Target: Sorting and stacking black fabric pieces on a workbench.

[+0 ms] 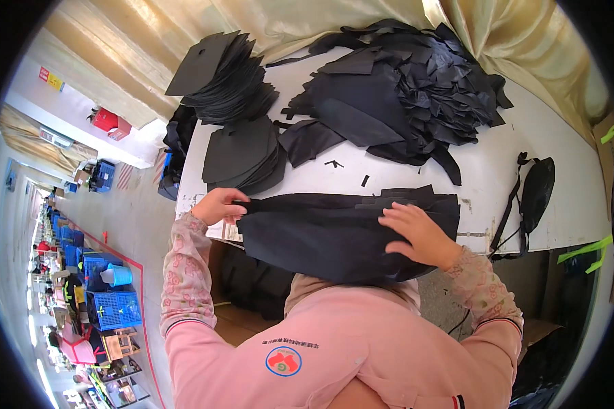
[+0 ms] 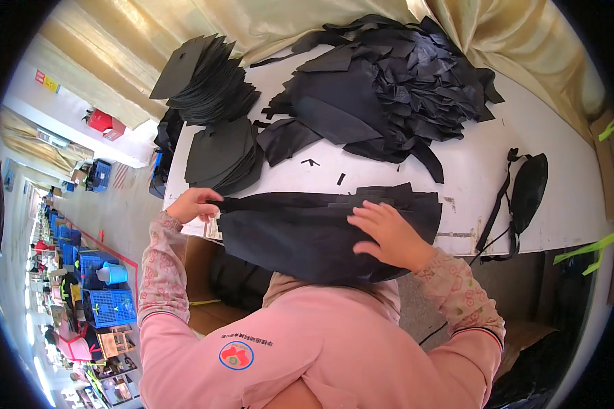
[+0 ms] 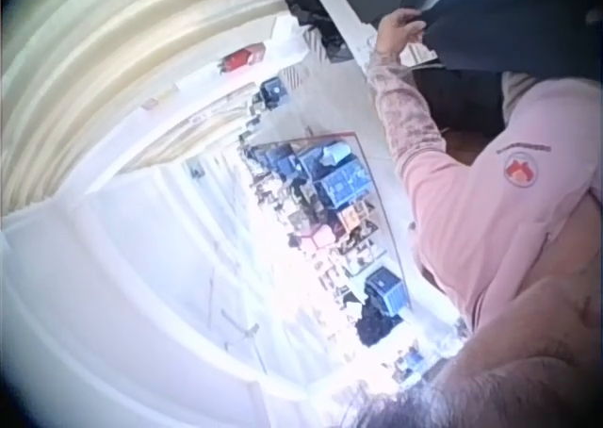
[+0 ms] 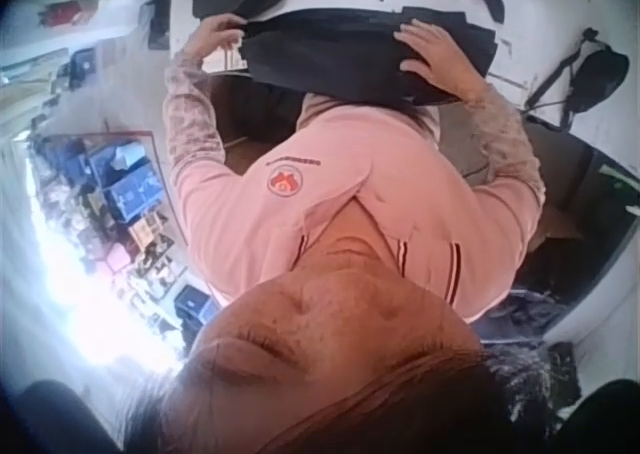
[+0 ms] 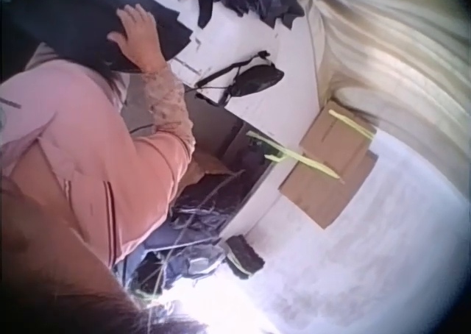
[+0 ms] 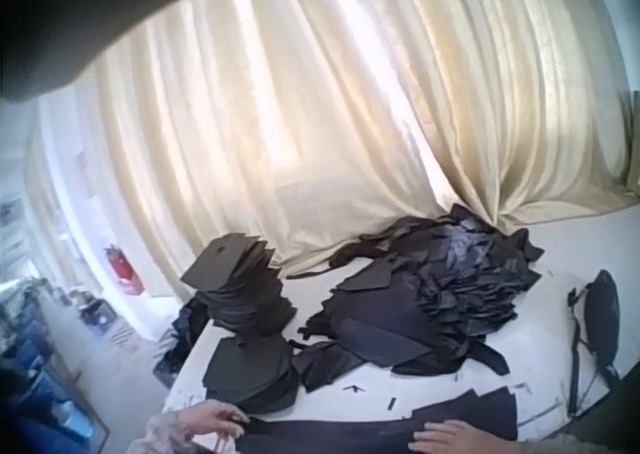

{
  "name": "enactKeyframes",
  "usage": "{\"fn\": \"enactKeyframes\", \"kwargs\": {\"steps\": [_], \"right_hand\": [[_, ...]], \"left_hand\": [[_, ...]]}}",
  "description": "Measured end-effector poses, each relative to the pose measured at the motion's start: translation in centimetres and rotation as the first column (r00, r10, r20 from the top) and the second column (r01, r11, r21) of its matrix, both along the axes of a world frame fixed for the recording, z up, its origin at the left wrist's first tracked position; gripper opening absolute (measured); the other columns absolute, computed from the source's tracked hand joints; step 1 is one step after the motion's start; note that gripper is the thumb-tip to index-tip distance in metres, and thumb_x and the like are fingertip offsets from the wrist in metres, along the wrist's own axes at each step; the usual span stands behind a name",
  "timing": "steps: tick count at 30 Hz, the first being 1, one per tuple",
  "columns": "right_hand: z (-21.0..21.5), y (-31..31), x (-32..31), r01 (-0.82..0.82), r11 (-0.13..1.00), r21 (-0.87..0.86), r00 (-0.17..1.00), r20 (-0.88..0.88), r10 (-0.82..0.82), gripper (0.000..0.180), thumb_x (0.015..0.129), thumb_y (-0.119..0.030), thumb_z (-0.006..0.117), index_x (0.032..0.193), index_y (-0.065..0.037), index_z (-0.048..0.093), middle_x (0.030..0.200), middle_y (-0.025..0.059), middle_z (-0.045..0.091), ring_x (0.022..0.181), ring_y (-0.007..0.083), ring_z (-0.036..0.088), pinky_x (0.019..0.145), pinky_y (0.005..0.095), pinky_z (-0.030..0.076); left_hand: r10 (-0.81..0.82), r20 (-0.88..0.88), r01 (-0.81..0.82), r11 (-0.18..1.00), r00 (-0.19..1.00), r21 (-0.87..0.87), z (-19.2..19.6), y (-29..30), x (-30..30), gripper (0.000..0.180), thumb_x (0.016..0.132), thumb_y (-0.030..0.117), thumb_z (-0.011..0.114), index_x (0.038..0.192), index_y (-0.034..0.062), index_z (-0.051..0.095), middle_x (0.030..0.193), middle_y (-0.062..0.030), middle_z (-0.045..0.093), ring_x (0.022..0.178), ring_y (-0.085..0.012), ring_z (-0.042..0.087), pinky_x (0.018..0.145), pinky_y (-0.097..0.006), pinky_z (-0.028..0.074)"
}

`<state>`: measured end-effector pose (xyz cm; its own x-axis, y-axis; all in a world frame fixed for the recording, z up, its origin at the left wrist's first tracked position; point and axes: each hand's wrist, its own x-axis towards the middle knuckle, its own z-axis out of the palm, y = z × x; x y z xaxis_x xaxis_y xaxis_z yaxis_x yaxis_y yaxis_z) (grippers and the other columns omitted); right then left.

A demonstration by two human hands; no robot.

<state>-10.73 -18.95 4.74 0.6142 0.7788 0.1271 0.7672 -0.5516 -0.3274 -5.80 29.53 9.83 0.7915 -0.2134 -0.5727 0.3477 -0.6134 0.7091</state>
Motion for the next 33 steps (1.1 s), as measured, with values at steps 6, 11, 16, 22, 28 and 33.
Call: {"fn": "enactKeyframes", "kwargs": {"steps": [6, 11, 16, 22, 28, 33], "right_hand": [[4.5, 9.6, 1.2, 0.38, 0.626, 0.681, 0.597, -0.698, 0.397, 0.033, 0.092, -0.008, 0.063, 0.123, 0.0, 0.056, 0.107, 0.0089, 0.066, 0.077, 0.0119, 0.063, 0.072, 0.0257, 0.051], [1.1, 9.1, 1.9, 0.342, 0.73, 0.591, 0.632, -0.719, 0.287, 0.021, 0.093, -0.007, 0.061, 0.111, 0.002, 0.06, 0.089, 0.0039, 0.065, 0.071, 0.0088, 0.06, 0.067, 0.0246, 0.051], [-1.1, 6.9, 1.4, 0.463, 0.774, 0.432, 0.568, -0.815, 0.115, 0.013, 0.095, -0.008, 0.058, 0.104, 0.002, 0.059, 0.088, 0.0059, 0.066, 0.07, 0.0108, 0.064, 0.065, 0.025, 0.052], [-3.8, 5.2, 0.5, 0.704, 0.465, 0.536, 0.397, -0.841, 0.368, 0.012, 0.097, -0.009, 0.055, 0.104, 0.001, 0.055, 0.093, 0.0104, 0.067, 0.074, 0.0149, 0.068, 0.069, 0.0259, 0.055], [-3.6, 5.0, 0.8, 0.657, 0.542, 0.524, 0.441, -0.85, 0.288, 0.013, 0.096, -0.004, 0.053, 0.106, 0.003, 0.06, 0.095, 0.0102, 0.068, 0.077, 0.0163, 0.069, 0.072, 0.0267, 0.055], [-2.8, 6.4, 0.8, 0.608, 0.574, 0.549, 0.455, -0.833, 0.315, 0.014, 0.095, -0.003, 0.055, 0.104, 0.004, 0.062, 0.09, 0.0079, 0.068, 0.075, 0.0153, 0.069, 0.07, 0.0251, 0.055]], "left_hand": [[-0.231, 0.15, 0.273, 0.872, 0.961, -0.406, 4.2, -13.7, -2.7, 0.038, 0.088, 0.009, 0.069, 0.122, 0.0047, 0.053, 0.082, -0.0027, 0.063, 0.071, -0.0078, 0.061, 0.06, -0.022, 0.05], [0.055, 0.58, 0.094, 0.97, 0.813, -0.224, -0.1, -9.7, 1.9, 0.038, 0.083, 0.013, 0.074, 0.116, 0.0054, 0.057, 0.087, -0.0037, 0.064, 0.079, -0.0099, 0.06, 0.07, -0.025, 0.049], [-0.294, 0.845, -0.428, 0.759, 0.447, 0.49, -10.7, 4.3, 5.2, 0.068, 0.075, 0.039, 0.079, 0.127, 0.0047, 0.052, 0.129, -0.0187, 0.056, 0.122, -0.0358, 0.052, 0.101, -0.043, 0.042], [-0.197, 0.723, -0.378, 0.745, 0.663, 0.55, -10.9, 4.4, 5.6, 0.059, 0.082, 0.038, 0.072, 0.13, 0.0087, 0.051, 0.115, -0.0168, 0.065, 0.104, -0.035, 0.063, 0.087, -0.045, 0.051], [-0.522, 0.604, -0.321, 0.535, 0.602, 0.782, -12.1, 3.7, 6.0, 0.043, 0.092, 0.029, 0.06, 0.127, 0.0078, 0.05, 0.106, -0.0139, 0.062, 0.092, -0.0321, 0.065, 0.073, -0.043, 0.055], [-0.563, 0.539, -0.324, 0.44, 0.626, 0.837, -13.1, 4.0, 6.7, 0.041, 0.085, 0.018, 0.063, 0.123, 0.0068, 0.05, 0.105, -0.0155, 0.059, 0.092, -0.033, 0.065, 0.073, -0.042, 0.058]]}}
